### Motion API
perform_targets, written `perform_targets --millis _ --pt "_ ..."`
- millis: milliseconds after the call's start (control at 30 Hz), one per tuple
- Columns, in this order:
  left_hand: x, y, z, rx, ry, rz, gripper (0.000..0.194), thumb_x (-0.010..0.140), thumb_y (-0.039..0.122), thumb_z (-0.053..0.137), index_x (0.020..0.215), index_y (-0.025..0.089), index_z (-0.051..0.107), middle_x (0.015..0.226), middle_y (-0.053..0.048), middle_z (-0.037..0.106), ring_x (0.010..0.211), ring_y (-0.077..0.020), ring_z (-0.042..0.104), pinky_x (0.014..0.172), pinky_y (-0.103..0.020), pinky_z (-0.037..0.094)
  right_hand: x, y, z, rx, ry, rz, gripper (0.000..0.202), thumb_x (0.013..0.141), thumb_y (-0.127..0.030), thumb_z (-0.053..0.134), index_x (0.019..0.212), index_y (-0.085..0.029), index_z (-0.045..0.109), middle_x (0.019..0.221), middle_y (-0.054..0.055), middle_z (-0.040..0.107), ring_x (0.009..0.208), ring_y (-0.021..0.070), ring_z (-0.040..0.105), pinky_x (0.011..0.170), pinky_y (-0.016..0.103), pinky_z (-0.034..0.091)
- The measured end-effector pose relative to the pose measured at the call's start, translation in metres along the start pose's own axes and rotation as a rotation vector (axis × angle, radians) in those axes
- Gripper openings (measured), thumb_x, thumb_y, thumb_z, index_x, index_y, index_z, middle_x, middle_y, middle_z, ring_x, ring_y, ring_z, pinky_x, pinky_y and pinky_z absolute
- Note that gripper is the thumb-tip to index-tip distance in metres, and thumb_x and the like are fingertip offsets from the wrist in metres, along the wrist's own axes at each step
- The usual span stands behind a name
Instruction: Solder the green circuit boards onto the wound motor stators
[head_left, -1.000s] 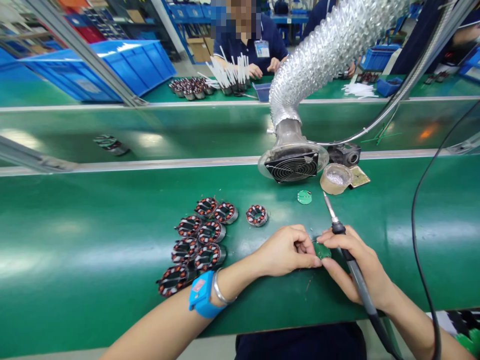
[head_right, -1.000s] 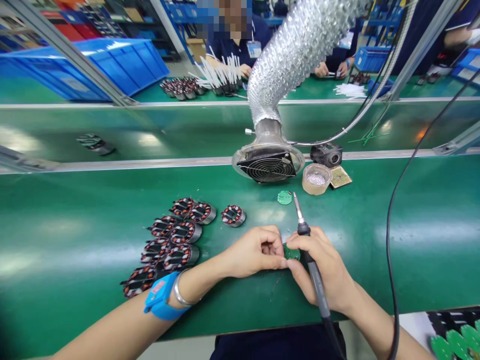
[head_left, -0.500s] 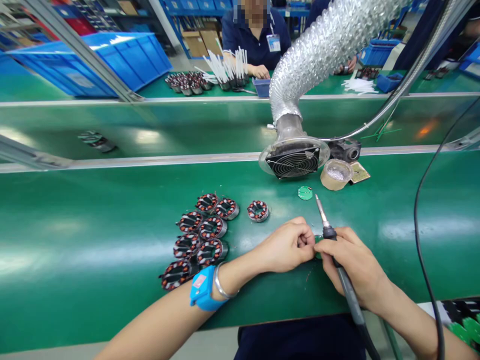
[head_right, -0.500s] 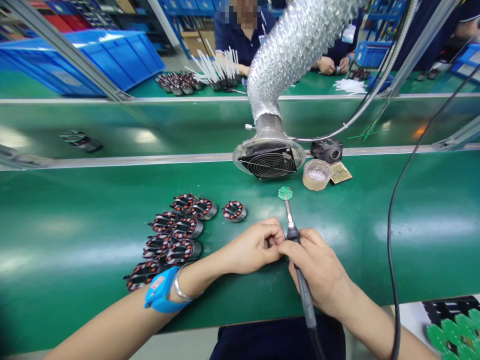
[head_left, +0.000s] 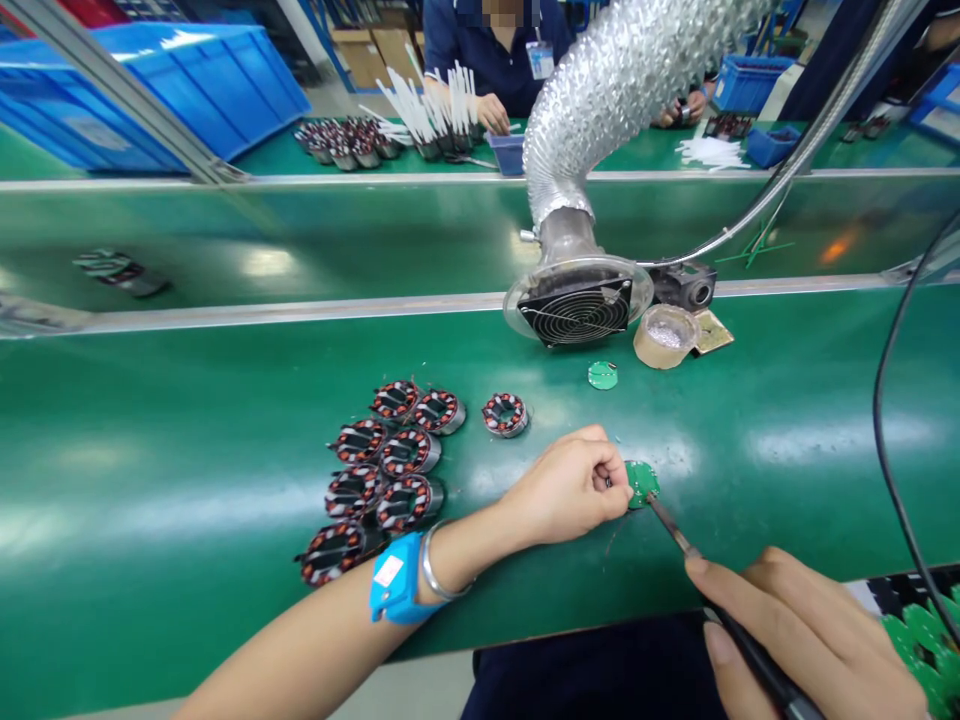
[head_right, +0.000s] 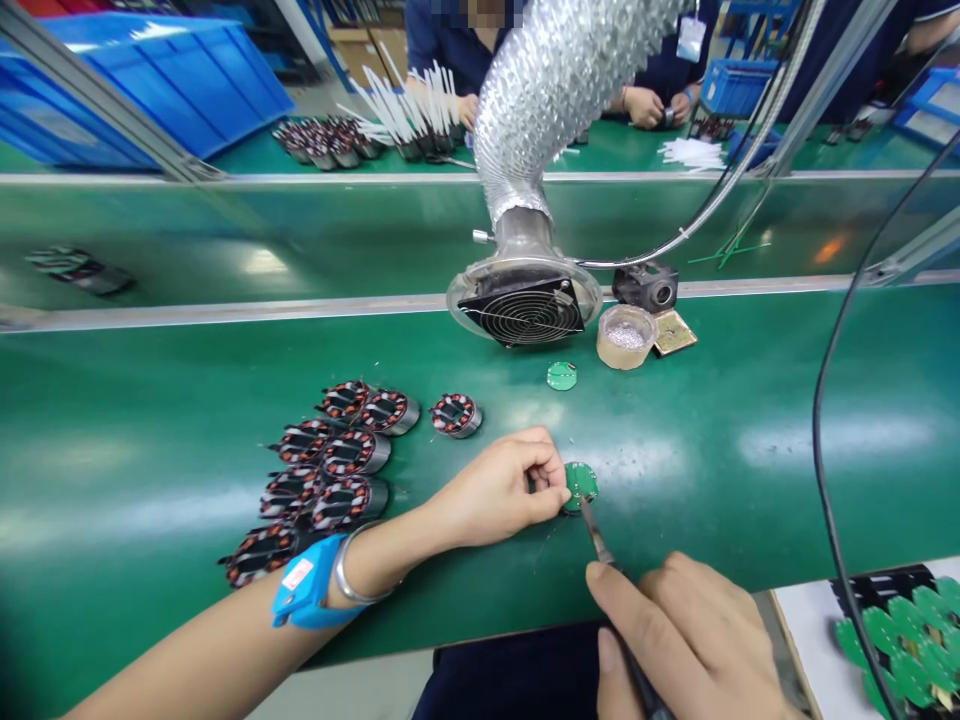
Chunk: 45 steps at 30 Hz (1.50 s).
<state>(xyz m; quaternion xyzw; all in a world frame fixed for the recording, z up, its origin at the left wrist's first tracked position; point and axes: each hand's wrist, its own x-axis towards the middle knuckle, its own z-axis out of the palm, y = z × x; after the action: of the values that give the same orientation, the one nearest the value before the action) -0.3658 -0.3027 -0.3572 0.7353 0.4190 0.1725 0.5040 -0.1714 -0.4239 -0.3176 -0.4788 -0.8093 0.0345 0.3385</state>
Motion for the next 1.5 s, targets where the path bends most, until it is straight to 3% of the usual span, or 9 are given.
perform_targets --millis 133,233,433,1067,1500 --pt "-0.002 0.001 0.002 0.025 0.027 -0.008 0.005 0.071 0.014 0.062 0.066 0.016 0.062 0.077 0.001 0.055 0.062 -0.0092 0.054 0.060 -0.022 0.044 0.008 -0.006 0.009 -0.049 -0.063 -0.051 0.030 0.081 -0.005 0.055 0.108 -0.012 0.064 0.069 0.004 0.063 0.058 0.0152 0.058 0.052 0.029 0.050" --pt "-0.004 0.001 0.004 0.042 0.043 -0.002 0.006 0.073 0.015 0.061 0.067 0.016 0.062 0.079 0.001 0.055 0.062 -0.0092 0.054 0.060 -0.023 0.044 0.011 -0.004 0.015 -0.059 -0.044 -0.094 0.028 0.079 -0.005 0.053 0.104 -0.010 0.065 0.064 0.002 0.058 0.052 0.0138 0.052 0.047 0.029 0.045" --pt "-0.007 0.002 0.007 0.040 0.065 -0.022 0.006 0.073 0.016 0.061 0.068 0.017 0.059 0.078 0.002 0.054 0.061 -0.0087 0.055 0.060 -0.023 0.045 0.014 -0.004 0.016 -0.058 -0.053 -0.150 0.030 0.075 -0.003 0.055 0.104 -0.005 0.064 0.065 0.005 0.061 0.054 0.0141 0.052 0.048 0.029 0.046" --pt "-0.013 0.001 0.017 0.099 0.171 0.038 0.007 0.079 0.016 0.056 0.072 0.017 0.056 0.078 0.002 0.052 0.057 -0.0071 0.053 0.057 -0.022 0.043 0.016 -0.004 0.016 -0.072 -0.031 -0.114 0.031 0.077 -0.004 0.052 0.105 -0.010 0.063 0.064 0.002 0.061 0.053 0.0130 0.054 0.048 0.028 0.047" --pt "-0.014 0.002 0.024 0.195 0.219 0.019 0.009 0.081 0.018 0.054 0.073 0.018 0.054 0.080 0.002 0.051 0.055 -0.0067 0.051 0.053 -0.021 0.040 0.012 -0.003 0.020 -0.049 -0.024 -0.130 0.029 0.074 -0.002 0.054 0.101 -0.005 0.065 0.062 0.004 0.061 0.053 0.0147 0.054 0.047 0.029 0.045"
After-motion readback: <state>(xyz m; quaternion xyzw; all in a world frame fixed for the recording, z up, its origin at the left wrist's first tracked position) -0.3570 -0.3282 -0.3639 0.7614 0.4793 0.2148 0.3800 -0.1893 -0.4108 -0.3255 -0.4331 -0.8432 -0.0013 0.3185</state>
